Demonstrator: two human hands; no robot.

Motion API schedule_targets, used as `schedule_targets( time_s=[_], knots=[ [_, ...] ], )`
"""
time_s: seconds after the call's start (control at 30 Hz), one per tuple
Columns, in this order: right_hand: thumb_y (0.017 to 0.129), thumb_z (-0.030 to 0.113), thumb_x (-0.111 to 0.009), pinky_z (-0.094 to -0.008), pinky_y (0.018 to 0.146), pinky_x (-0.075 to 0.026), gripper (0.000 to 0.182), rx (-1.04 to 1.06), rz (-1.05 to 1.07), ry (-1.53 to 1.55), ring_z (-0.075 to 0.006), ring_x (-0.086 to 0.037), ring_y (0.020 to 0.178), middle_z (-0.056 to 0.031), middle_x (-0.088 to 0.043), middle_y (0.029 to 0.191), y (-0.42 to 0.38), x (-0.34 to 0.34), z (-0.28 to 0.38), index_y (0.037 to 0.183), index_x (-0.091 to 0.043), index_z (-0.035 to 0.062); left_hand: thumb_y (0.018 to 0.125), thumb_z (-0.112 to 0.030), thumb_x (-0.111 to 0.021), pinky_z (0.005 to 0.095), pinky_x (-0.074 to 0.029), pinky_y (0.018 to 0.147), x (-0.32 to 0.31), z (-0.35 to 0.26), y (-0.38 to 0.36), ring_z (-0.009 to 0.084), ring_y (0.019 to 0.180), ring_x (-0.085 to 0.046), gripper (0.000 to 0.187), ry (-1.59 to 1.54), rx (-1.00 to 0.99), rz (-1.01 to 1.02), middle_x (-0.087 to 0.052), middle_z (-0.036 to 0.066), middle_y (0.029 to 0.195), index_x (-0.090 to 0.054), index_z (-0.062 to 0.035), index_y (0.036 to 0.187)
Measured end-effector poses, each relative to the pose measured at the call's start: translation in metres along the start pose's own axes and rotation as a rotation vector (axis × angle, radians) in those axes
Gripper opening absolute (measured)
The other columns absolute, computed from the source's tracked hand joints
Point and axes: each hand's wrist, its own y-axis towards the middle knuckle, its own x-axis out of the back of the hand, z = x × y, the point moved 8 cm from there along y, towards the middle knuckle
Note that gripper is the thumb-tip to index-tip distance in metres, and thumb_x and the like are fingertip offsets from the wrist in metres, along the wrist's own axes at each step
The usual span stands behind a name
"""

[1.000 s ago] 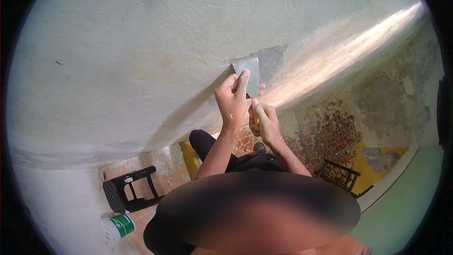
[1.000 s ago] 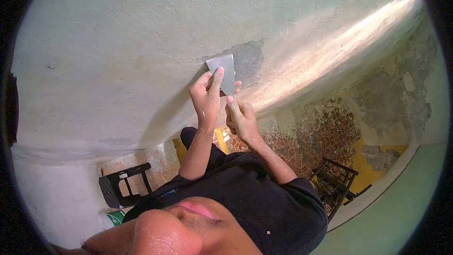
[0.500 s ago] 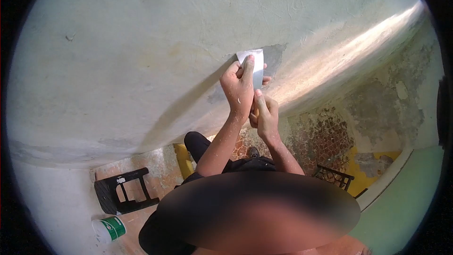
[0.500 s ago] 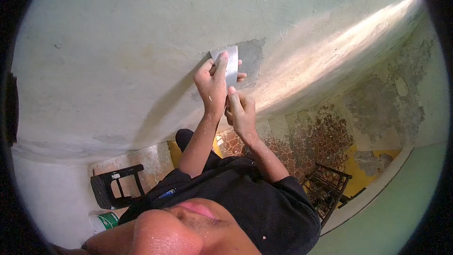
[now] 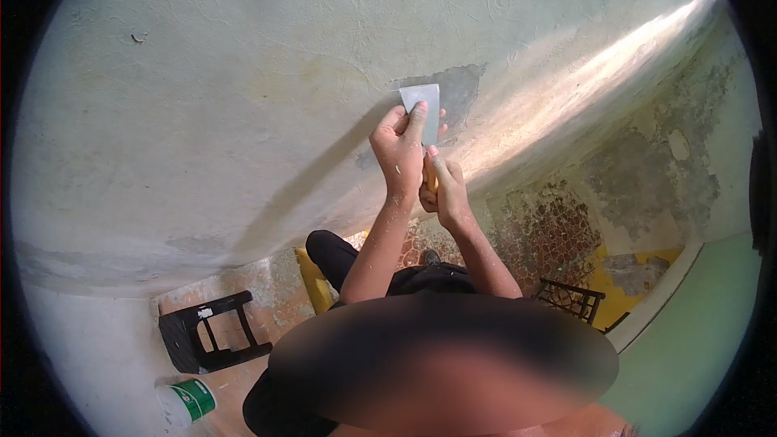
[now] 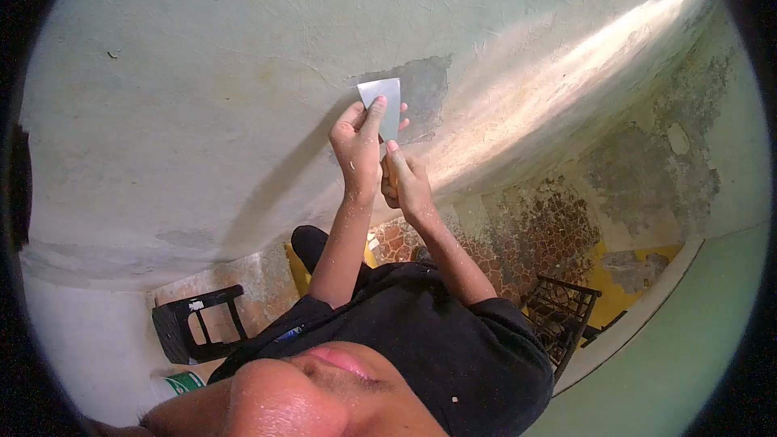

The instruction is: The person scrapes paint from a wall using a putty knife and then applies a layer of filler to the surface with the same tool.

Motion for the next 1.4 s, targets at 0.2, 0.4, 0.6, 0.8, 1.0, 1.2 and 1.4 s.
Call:
schedule_targets(
  time_s=[0.2, 0.4, 0.6, 0.8, 1.0, 1.2, 1.4],
  knots=[
    [0.108, 0.049, -0.051, -0.0240, 0.037, -0.018, 0.047, -0.048, 0.033, -0.069, -0.0036, -0.030, 0.042, 0.0075, -0.037, 0.060, 0.016, 0.005, -0.006, 0.078, -0.047, 0.0127, 0.102, -0.009, -0.066, 0.0338, -0.066, 0.078, 0.004, 0.004, 0.010, 0.0217, 0.090, -0.076, 0.022, 0.017, -0.044, -0.068, -0.075, 0.018, 0.100, -0.069, 0.0121, 0.108],
    [0.108, 0.046, -0.053, -0.0254, 0.037, -0.019, 0.046, -0.030, -0.004, -0.043, -0.0038, -0.032, 0.041, 0.0061, -0.041, 0.059, 0.023, 0.001, 0.027, 0.079, -0.053, 0.0111, 0.101, -0.010, -0.067, 0.0334, -0.066, 0.080, -0.021, -0.006, 0.025, 0.0203, 0.092, -0.075, 0.021, -0.006, -0.069, -0.045, -0.075, 0.016, 0.100, -0.069, 0.0103, 0.107],
    [0.109, 0.044, -0.052, -0.0245, 0.037, -0.023, 0.044, 0.207, 0.031, -0.039, -0.0037, -0.036, 0.041, 0.0051, -0.047, 0.060, 0.041, 0.000, 0.089, 0.083, -0.057, 0.0089, 0.102, -0.011, -0.066, 0.0314, -0.066, 0.078, -0.071, -0.039, 0.044, 0.0158, 0.085, -0.075, 0.020, 0.018, -0.209, 0.042, -0.077, 0.016, 0.096, -0.072, 0.0083, 0.103],
    [0.109, 0.046, -0.051, -0.0249, 0.038, -0.023, 0.047, 0.070, 0.025, -0.119, -0.0043, -0.035, 0.042, 0.0058, -0.044, 0.059, 0.030, 0.024, 0.041, 0.077, -0.051, 0.0113, 0.103, -0.013, -0.064, 0.0321, -0.065, 0.078, -0.044, -0.002, 0.023, 0.0185, 0.087, -0.074, 0.025, -0.033, -0.070, -0.045, -0.076, 0.019, 0.101, -0.069, 0.0114, 0.109],
    [0.107, 0.049, -0.055, -0.0248, 0.036, -0.020, 0.046, -0.041, 0.058, -0.051, -0.0061, -0.033, 0.039, 0.0036, -0.044, 0.057, 0.030, 0.028, 0.001, 0.080, -0.053, 0.0108, 0.104, -0.012, -0.064, 0.0356, -0.067, 0.079, -0.017, 0.025, 0.015, 0.0237, 0.094, -0.076, 0.025, 0.018, -0.015, -0.079, -0.075, 0.020, 0.101, -0.068, 0.0121, 0.108],
    [0.108, 0.045, -0.054, -0.0249, 0.037, -0.021, 0.046, -0.089, 0.018, -0.073, -0.0044, -0.032, 0.041, 0.0053, -0.043, 0.057, 0.034, 0.026, 0.008, 0.077, -0.053, 0.0111, 0.103, -0.011, -0.064, 0.0357, -0.067, 0.079, -0.020, 0.024, 0.022, 0.0238, 0.093, -0.076, 0.022, -0.014, -0.051, -0.076, -0.075, 0.018, 0.100, -0.068, 0.0110, 0.107],
    [0.111, 0.040, -0.049, -0.0250, 0.037, -0.022, 0.046, 0.243, 0.067, 0.033, -0.0028, -0.034, 0.042, 0.0060, -0.046, 0.058, 0.041, 0.002, 0.080, 0.079, -0.057, 0.0090, 0.103, -0.013, -0.065, 0.0350, -0.067, 0.079, -0.072, -0.039, 0.045, 0.0234, 0.093, -0.076, 0.025, -0.003, -0.126, 0.010, -0.075, 0.020, 0.102, -0.069, 0.0109, 0.107]
  ],
)
